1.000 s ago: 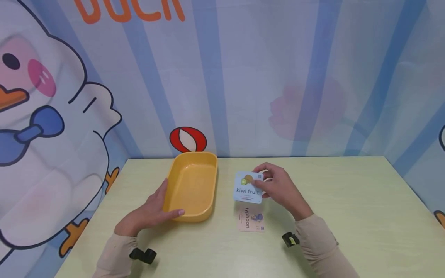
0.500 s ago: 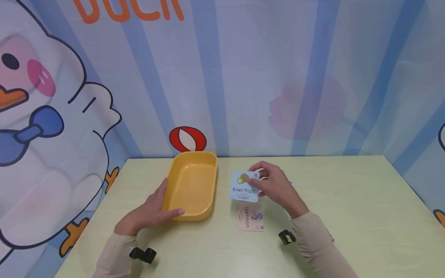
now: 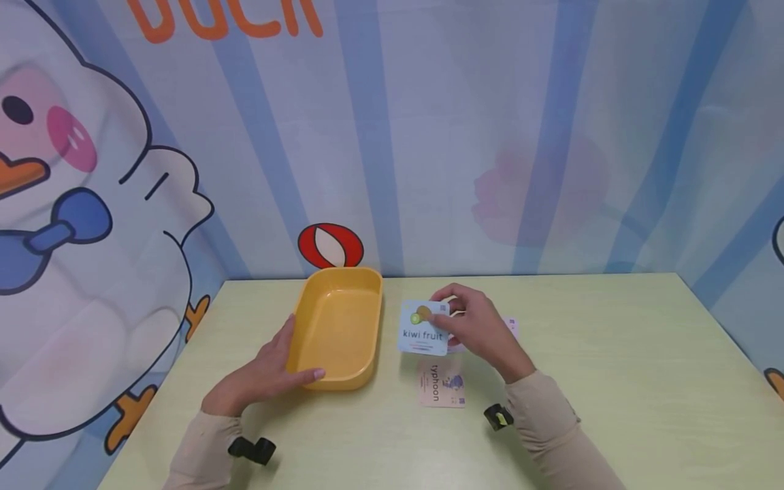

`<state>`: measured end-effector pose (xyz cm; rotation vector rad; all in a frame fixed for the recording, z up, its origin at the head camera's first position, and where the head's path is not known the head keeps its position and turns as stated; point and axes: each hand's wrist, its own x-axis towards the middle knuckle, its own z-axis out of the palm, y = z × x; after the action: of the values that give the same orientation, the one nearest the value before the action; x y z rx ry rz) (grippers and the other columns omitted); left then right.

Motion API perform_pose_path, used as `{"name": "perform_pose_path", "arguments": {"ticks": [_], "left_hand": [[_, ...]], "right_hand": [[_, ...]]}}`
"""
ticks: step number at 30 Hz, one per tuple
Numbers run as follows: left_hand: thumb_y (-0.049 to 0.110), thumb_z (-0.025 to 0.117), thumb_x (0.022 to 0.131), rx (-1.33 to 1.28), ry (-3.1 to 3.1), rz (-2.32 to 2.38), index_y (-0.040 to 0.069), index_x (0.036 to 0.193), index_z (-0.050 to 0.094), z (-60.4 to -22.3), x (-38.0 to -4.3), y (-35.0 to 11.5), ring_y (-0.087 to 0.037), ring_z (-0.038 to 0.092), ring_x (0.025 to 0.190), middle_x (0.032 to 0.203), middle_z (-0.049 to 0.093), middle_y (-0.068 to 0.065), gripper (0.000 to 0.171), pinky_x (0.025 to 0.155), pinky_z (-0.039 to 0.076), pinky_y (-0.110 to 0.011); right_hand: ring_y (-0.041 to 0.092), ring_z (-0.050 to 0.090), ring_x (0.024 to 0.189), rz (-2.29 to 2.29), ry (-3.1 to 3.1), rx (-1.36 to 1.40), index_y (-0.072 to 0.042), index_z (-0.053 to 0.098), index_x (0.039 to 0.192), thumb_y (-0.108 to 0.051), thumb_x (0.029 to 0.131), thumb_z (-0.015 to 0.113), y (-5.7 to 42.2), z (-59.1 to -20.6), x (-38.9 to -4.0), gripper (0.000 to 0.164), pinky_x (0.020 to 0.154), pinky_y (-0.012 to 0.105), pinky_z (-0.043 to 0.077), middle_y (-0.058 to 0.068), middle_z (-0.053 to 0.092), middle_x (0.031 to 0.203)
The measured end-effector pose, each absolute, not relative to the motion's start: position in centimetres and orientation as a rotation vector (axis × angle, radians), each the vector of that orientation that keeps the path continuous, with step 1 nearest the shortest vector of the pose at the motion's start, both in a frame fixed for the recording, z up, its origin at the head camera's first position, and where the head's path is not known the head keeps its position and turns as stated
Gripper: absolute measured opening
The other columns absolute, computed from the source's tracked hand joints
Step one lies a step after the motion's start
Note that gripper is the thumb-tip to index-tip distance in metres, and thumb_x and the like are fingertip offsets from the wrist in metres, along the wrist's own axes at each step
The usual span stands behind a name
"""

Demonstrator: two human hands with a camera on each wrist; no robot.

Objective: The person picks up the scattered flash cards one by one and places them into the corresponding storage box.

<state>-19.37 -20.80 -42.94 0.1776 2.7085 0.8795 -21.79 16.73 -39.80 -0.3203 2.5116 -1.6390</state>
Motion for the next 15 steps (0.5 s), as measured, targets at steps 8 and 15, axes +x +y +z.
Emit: {"name": "perform_pose_path", "arguments": {"ticks": [8,15], "left_hand": [[0.075,0.071,0.075,0.188,2.713,0.892,0.013,0.163,-0.010,-42.89,-19.32,-20.75,-0.042,0.015,0.152,0.170,0.004,-0.015,0.135,0.118,0.024,-0.066],[0.073,0.073,0.076,0.178,2.703,0.888,0.011,0.162,-0.011,-42.93,-19.43,-20.79,-0.042,0.012,0.153,0.170,0.002,-0.015,0.135,0.118,0.023,-0.066]], "right_hand": [[0.024,0.070,0.082,-1.636,2.514,-0.319,-0.008,0.061,0.124,-0.016,0.095,0.071,16.26,-39.82,-21.87,0.032,0.070,0.047,0.061,0.015,0.069,0.101],[0.024,0.069,0.082,-1.634,2.524,-0.317,-0.010,0.062,0.124,-0.017,0.094,0.072,15.84,-39.93,-22.02,0.032,0.068,0.046,0.061,0.014,0.069,0.100]]}}
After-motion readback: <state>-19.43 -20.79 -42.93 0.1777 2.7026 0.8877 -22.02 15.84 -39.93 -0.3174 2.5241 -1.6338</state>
